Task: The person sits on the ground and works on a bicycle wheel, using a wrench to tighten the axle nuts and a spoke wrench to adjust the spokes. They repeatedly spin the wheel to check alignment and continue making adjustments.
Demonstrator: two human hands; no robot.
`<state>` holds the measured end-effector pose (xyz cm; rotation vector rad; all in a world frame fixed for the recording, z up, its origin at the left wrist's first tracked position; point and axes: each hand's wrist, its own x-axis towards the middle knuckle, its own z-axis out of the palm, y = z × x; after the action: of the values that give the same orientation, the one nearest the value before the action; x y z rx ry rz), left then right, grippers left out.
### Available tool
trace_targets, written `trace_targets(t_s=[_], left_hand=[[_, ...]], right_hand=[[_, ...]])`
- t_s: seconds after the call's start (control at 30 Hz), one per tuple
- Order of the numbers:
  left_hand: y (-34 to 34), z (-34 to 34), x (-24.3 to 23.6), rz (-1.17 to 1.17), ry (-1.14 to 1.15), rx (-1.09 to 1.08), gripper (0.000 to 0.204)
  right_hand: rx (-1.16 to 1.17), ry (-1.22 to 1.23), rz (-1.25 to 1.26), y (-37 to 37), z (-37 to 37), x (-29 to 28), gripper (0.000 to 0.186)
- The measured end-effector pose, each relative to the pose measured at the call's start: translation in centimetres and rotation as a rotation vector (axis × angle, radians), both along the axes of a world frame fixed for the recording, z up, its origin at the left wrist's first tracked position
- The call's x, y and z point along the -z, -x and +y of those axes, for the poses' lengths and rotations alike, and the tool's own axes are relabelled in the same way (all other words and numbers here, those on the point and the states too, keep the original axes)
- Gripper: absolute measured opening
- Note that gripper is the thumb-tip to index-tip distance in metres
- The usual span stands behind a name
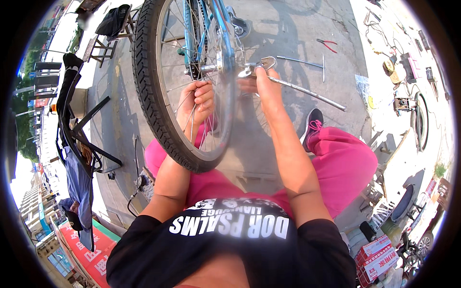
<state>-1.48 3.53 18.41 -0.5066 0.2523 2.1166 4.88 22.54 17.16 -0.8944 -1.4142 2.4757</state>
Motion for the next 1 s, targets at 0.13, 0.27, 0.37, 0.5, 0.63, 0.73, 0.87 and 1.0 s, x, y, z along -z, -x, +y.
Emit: trace_targets(t_s=[0.13,0.27,0.37,0.5,0.63,0.73,0.87,1.0], left_hand=[[0.3,-0.1,1.0,0.069,-0.009,0.042,0.013],[0.4,-0.8,2.0,0.233,0.016,0.116,0.018],[0.8,-0.6,2.5,0.219,-0.171,0.185,0.021],[1.0,-0.8,3.9,0.235,-0.330,0.184,0.020],[0.4,0.1,0.6,-0.018,-0.025,0.033,0.023],[-0.6,-0.2,-0.5,0.138,0.032,0.068,0.022],[0.7,-0.4,1.7,0.087,-0.114,0.110,0.019],[0.7,0.0,1.0,0.007,-0.074,0.024,0.016]], right_hand=[[0.028,-0.151,0.004,0.3,-1.6,0.5,0.021],[-0.097,-0.221,-0.025,1.1,-1.3,-1.9,0.025],[-0.025,-0.244,0.043,1.7,-1.1,-1.2,0.025],[-0.021,-0.303,0.107,2.0,-2.4,-1.2,0.025],[-0.004,-0.236,0.112,2.6,-1.3,-1.4,0.024],[-0.093,-0.245,0.079,1.6,-2.1,-1.7,0.026],[-0.164,-0.357,0.071,1.7,-3.1,-2.2,0.031],[-0.123,-0.489,-0.042,1.9,-4.0,-1.8,0.034]])
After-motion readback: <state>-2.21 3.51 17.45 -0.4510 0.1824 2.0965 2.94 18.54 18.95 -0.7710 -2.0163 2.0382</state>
